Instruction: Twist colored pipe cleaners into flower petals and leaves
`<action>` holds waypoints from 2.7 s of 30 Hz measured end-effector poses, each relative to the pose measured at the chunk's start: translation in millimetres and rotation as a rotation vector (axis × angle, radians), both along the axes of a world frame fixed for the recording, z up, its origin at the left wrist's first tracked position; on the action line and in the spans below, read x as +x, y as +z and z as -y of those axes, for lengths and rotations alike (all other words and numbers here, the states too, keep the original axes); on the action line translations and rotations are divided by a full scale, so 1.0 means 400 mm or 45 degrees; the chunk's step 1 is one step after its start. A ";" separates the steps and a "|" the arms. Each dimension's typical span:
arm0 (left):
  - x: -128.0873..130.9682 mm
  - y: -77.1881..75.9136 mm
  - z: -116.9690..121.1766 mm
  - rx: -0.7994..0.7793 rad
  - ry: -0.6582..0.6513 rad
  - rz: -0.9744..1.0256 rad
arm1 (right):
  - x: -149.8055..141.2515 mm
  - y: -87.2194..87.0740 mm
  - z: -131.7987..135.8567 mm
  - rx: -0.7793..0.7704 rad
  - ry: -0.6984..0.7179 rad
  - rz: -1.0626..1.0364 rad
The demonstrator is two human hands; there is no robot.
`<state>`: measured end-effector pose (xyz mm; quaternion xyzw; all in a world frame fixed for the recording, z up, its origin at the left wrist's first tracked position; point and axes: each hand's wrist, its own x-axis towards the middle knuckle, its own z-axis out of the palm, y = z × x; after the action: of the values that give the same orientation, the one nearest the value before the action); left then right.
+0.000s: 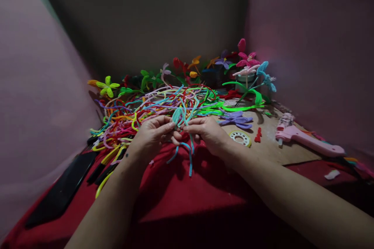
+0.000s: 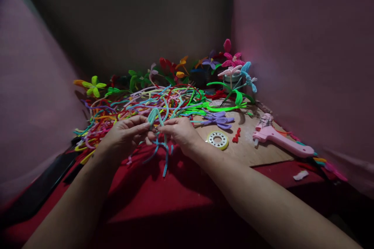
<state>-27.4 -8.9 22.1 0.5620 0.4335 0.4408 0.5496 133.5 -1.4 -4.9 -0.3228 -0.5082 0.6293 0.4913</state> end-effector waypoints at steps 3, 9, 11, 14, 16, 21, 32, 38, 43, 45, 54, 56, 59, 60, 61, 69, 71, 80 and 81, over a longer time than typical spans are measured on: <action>-0.004 0.001 0.000 0.028 -0.002 -0.028 | 0.000 0.002 0.002 0.010 0.074 -0.029; 0.006 0.000 0.005 0.057 0.048 -0.159 | -0.005 -0.015 -0.008 -0.068 0.147 -0.357; 0.015 0.003 0.010 0.063 0.079 -0.215 | -0.005 -0.014 -0.009 -0.078 0.089 -0.445; 0.031 0.009 0.017 0.087 0.109 -0.309 | -0.004 -0.005 -0.007 -0.071 -0.013 -0.532; 0.040 0.012 0.022 0.092 0.109 -0.329 | -0.004 0.000 -0.007 -0.072 -0.067 -0.559; 0.048 0.009 0.024 0.082 0.101 -0.346 | -0.007 -0.003 -0.009 0.022 -0.178 -0.453; 0.052 -0.008 0.022 0.222 0.202 -0.356 | -0.010 -0.007 0.017 0.494 -0.386 0.114; 0.048 -0.025 0.020 0.336 0.215 -0.340 | -0.016 -0.021 0.020 0.612 -0.422 0.232; 0.052 -0.027 0.021 0.343 0.194 -0.334 | -0.018 -0.017 0.007 0.216 -0.248 -0.025; 0.053 -0.025 0.021 0.346 0.233 -0.303 | -0.015 -0.020 -0.001 0.062 -0.162 -0.146; 0.048 -0.010 0.020 0.223 0.104 -0.273 | -0.011 -0.026 -0.008 -0.069 -0.073 -0.215; 0.048 -0.009 0.019 0.235 0.089 -0.250 | -0.010 -0.026 -0.011 -0.129 -0.064 -0.261; 0.048 -0.010 0.019 0.248 0.078 -0.240 | -0.008 -0.026 -0.017 -0.208 -0.045 -0.369; 0.048 -0.011 0.019 0.243 0.072 -0.246 | -0.007 -0.025 -0.018 -0.208 -0.047 -0.397; 0.049 -0.011 0.019 0.235 0.066 -0.253 | -0.007 -0.024 -0.018 -0.195 -0.049 -0.408; 0.047 -0.014 0.015 0.119 -0.020 -0.270 | -0.008 -0.024 -0.015 -0.142 -0.090 -0.265; 0.043 -0.011 0.015 0.092 -0.043 -0.293 | -0.008 -0.029 -0.018 -0.134 -0.066 -0.291; 0.029 0.010 0.022 0.031 -0.125 -0.317 | 0.009 -0.014 -0.024 -0.228 0.138 -0.317; 0.029 0.011 0.024 0.004 -0.162 -0.320 | 0.011 -0.010 -0.025 -0.287 0.182 -0.314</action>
<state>-15.7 -18.6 26.7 0.6399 0.4616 0.3319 0.5170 138.0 8.6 -8.9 -0.2592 -0.3921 0.7504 0.4648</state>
